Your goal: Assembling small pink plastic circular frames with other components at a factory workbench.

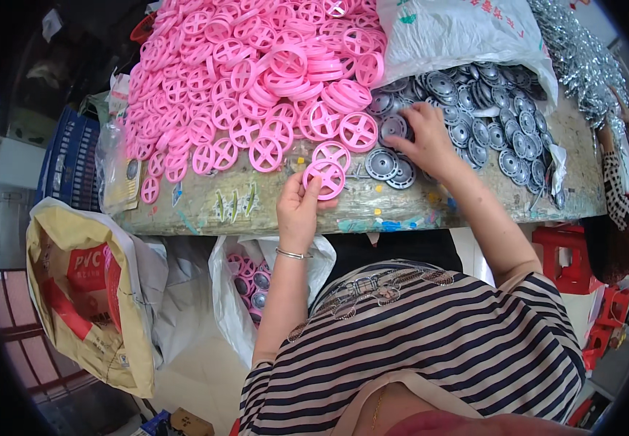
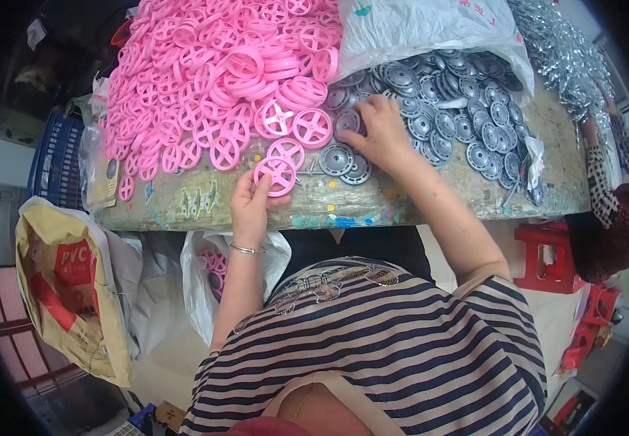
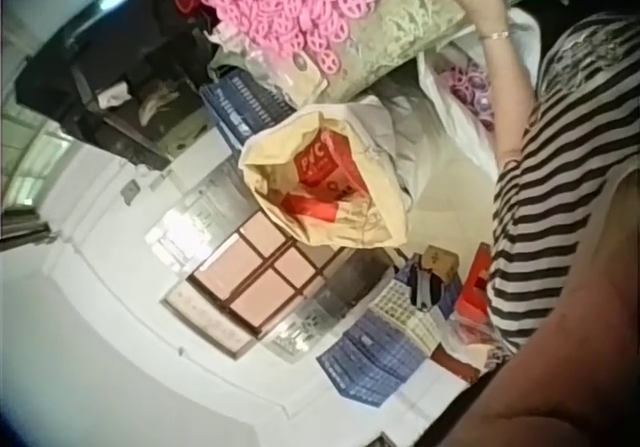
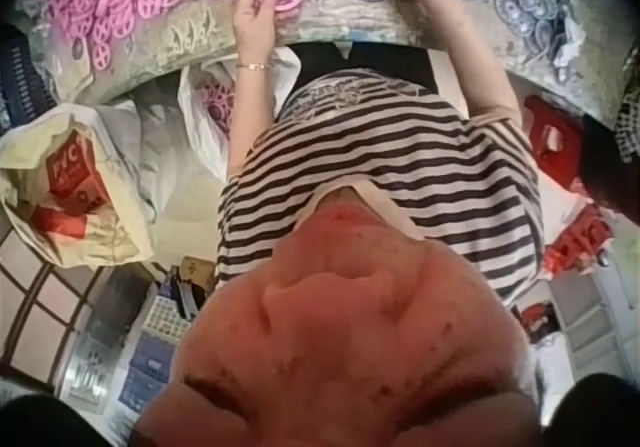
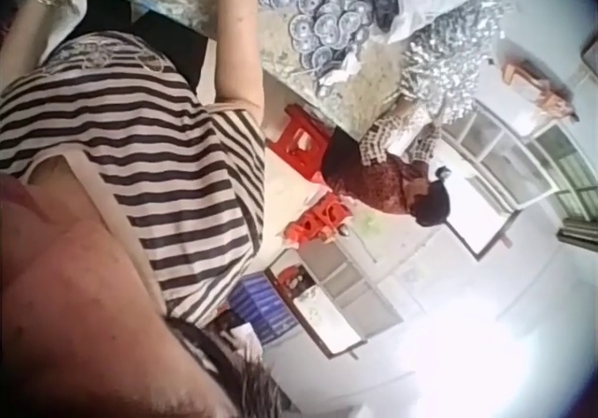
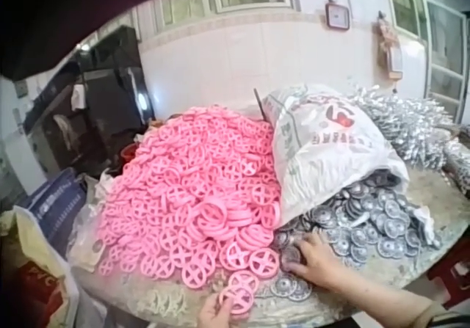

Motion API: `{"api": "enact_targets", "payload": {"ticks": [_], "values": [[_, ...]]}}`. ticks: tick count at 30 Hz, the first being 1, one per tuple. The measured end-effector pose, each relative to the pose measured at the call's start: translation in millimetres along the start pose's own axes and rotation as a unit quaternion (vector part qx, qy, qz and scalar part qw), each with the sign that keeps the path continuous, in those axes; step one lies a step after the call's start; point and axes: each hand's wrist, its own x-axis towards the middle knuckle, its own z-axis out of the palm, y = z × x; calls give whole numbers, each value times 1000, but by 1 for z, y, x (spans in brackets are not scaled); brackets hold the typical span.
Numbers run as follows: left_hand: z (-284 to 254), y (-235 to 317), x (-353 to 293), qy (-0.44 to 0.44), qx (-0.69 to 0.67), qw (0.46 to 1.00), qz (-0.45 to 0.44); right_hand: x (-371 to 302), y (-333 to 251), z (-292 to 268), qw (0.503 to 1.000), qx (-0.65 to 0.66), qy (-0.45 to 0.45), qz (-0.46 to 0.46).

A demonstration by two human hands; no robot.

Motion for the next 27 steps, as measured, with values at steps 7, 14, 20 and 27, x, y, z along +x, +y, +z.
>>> {"api": "enact_targets", "payload": {"ticks": [7, 14, 20, 27], "values": [[-3, -2, 3, 0, -61, 998, -13, 11, -9, -9, 989, 137, -6, 52], [-10, 0, 5, 1, -123, 992, -39, -1, -95, 11, 956, 246, -90, -134], [-21, -5, 3, -15, -194, 980, -31, -20, -107, 31, 960, 137, -115, -214], [-18, -7, 2, -79, -153, 985, 9, -19, -105, 33, 946, 254, -163, -121]]}}
